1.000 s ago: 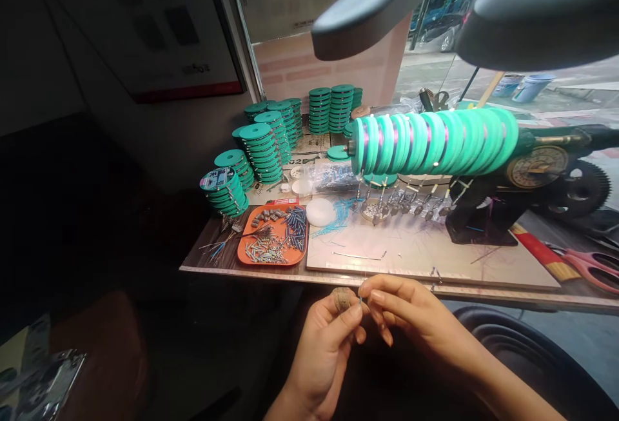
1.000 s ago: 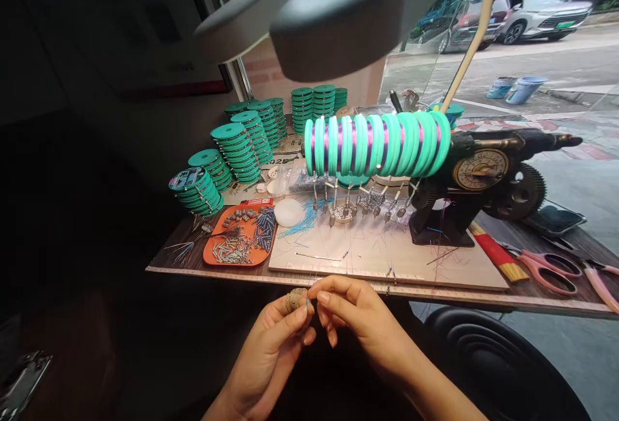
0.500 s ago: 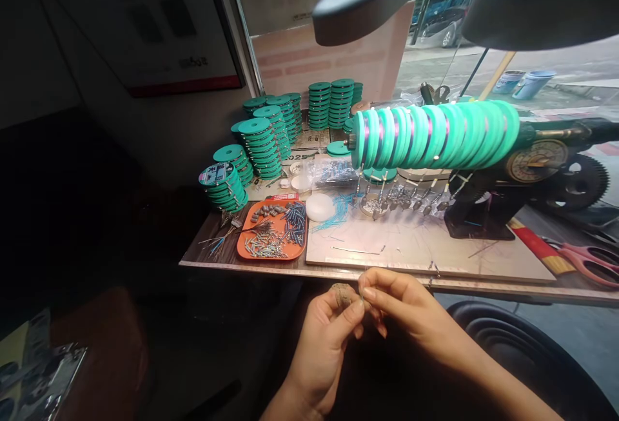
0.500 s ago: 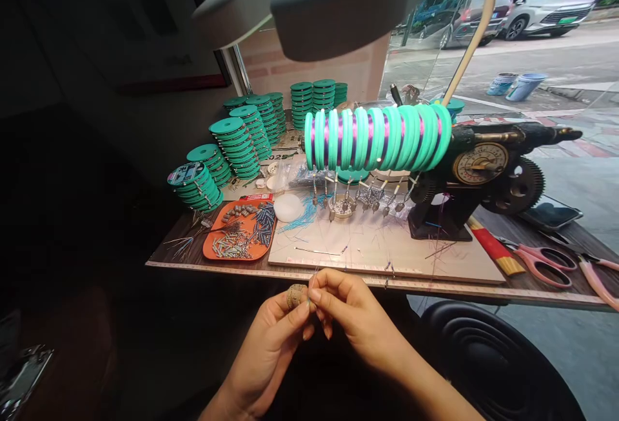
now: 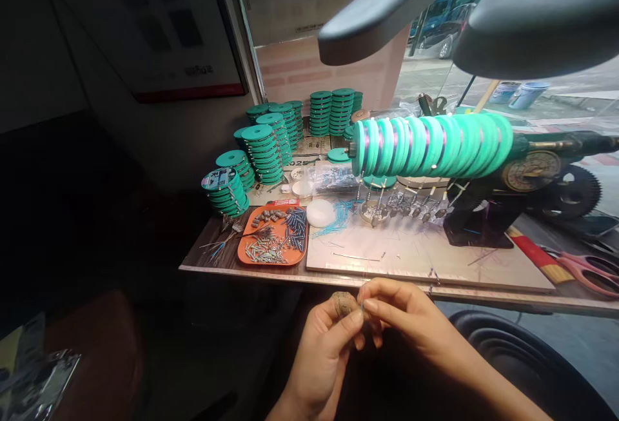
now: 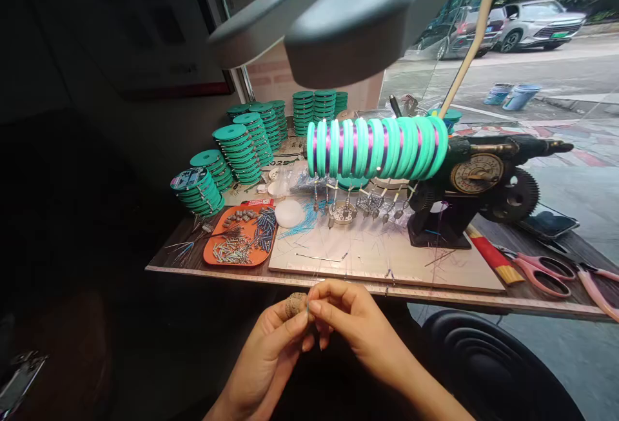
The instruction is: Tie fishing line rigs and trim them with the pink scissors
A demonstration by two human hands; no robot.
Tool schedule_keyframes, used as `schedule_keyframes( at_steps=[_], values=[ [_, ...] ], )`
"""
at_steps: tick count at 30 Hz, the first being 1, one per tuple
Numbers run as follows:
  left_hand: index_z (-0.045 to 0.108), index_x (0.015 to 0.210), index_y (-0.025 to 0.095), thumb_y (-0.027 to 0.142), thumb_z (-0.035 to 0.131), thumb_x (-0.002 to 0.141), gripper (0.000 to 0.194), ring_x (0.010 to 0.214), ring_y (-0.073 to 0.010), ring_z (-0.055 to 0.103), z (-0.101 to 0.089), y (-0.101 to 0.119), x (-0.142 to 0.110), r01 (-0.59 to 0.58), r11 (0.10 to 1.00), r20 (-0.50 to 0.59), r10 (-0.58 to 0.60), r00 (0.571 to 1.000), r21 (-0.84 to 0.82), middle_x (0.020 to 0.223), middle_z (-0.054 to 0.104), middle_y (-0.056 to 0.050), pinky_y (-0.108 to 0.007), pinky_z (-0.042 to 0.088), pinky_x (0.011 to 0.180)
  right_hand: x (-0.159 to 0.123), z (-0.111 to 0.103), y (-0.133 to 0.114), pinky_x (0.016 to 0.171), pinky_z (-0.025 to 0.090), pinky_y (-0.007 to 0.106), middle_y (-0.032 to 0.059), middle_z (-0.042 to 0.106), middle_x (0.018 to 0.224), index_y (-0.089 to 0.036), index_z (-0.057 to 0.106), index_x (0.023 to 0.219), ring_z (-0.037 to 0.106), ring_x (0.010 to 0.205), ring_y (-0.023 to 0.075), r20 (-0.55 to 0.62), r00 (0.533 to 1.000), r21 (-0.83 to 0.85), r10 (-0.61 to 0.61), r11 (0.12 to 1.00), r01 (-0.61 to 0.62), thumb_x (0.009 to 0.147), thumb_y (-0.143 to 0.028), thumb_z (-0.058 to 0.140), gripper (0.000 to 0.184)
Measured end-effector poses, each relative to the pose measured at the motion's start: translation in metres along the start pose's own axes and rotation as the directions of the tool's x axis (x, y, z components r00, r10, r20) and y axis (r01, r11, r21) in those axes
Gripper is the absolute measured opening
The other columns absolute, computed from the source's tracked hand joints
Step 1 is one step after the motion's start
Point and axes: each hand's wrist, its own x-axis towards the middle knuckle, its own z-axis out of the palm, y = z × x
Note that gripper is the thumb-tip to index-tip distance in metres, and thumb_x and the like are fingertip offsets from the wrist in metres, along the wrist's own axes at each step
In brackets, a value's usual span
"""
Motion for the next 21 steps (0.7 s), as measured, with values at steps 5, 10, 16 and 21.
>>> schedule_keyframes(
  at_steps=[5, 10, 16, 21],
  values=[
    [0.055, 0.057, 0.012, 0.015, 0.056, 0.079, 0.022, 0.065, -0.0118, 0.05, 0.0, -0.001, 0.0, 0.0, 0.999, -0.02, 0.001, 1.0, 0.035, 0.064, 0.06, -0.004, -0.024, 0.035, 0.065, 0.002, 0.007, 0.001, 0.046, 0.033, 0.017, -0.0051, 0.05, 0.052, -0.014, 0.055, 0.072, 0.048, 0.047, 0.0061, -0.02, 1.0, 0.052, 0.006, 0.999, -0.005, 0.074, -0.036, 0.066, 0.025],
    [0.057, 0.058, 0.012, 0.015, 0.055, 0.08, 0.022, 0.068, -0.0134, 0.052, 0.001, -0.001, 0.001, -0.023, 0.999, -0.01, 0.024, 1.0, 0.037, 0.061, 0.058, -0.003, -0.025, 0.037, 0.068, 0.002, 0.006, 0.009, 0.045, 0.028, 0.017, -0.0052, 0.047, 0.054, -0.015, 0.053, 0.072, 0.046, 0.047, 0.0057, 0.02, 0.998, 0.21, 0.053, 0.976, -0.056, 0.074, -0.035, 0.066, 0.024],
    [0.06, 0.059, 0.011, 0.017, 0.056, 0.078, 0.02, 0.065, -0.0121, 0.051, -0.001, 0.0, 0.003, -0.01, 0.999, -0.031, 0.011, 0.999, 0.049, 0.063, 0.059, -0.004, -0.022, 0.038, 0.064, 0.009, 0.008, 0.012, 0.046, 0.026, 0.018, -0.0049, 0.048, 0.054, -0.015, 0.052, 0.073, 0.048, 0.048, 0.0065, 0.048, 0.998, 0.211, 0.04, 0.976, -0.05, 0.075, -0.036, 0.064, 0.025],
    [0.063, 0.059, 0.012, 0.024, 0.07, 0.066, 0.015, 0.057, -0.0079, 0.044, -0.006, 0.0, 0.005, -0.009, 0.997, -0.121, 0.019, 0.992, 0.08, 0.061, 0.052, 0.001, -0.019, 0.037, 0.054, -0.002, 0.011, -0.002, 0.043, 0.027, 0.018, -0.0038, 0.051, 0.055, -0.017, 0.051, 0.076, 0.044, 0.046, 0.0066, -0.019, 0.998, -0.025, -0.057, 0.998, 0.057, 0.076, -0.041, 0.059, 0.026]
  ],
)
